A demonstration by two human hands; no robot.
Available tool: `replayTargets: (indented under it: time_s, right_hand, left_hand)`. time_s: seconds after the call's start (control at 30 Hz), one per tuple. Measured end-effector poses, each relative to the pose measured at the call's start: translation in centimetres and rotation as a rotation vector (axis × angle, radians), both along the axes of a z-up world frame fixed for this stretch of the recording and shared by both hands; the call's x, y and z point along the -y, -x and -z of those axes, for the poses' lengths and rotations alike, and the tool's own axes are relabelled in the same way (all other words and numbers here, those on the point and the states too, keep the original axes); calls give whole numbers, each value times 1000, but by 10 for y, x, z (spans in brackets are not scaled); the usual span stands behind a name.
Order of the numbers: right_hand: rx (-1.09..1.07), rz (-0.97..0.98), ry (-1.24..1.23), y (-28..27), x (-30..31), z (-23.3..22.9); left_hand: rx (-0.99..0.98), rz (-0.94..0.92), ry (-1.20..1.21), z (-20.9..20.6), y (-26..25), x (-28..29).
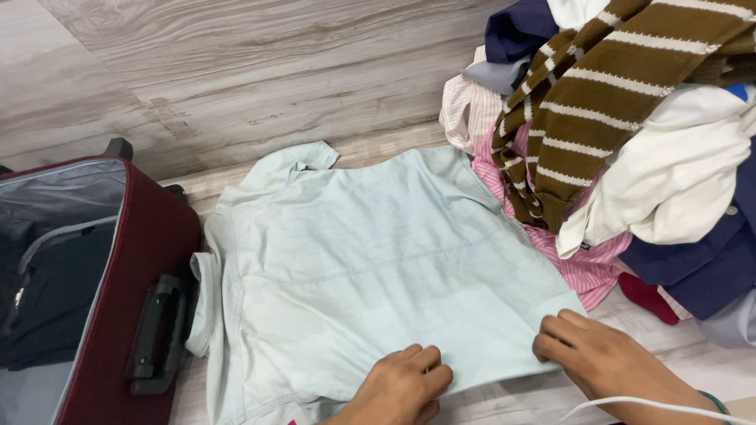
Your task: The person folds a shirt on the floor next to a suitcase and a pile of other clothes.
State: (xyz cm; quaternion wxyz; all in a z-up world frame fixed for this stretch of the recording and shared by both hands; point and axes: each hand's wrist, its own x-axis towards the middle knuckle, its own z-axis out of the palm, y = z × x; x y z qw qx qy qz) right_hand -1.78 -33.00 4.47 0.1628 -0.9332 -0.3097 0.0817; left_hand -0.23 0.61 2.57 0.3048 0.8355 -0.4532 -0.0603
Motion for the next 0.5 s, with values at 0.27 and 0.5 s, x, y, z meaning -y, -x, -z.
replayTargets:
  time_s: [0.27, 0.5]
  right_hand:
    - [-411, -38, 173, -29, -41, -4]
    - [277, 183, -272, -129, -110, 59]
  left_hand:
    - [-409, 383, 14, 3, -12, -25]
    - [242, -366, -2, 50, -140, -6]
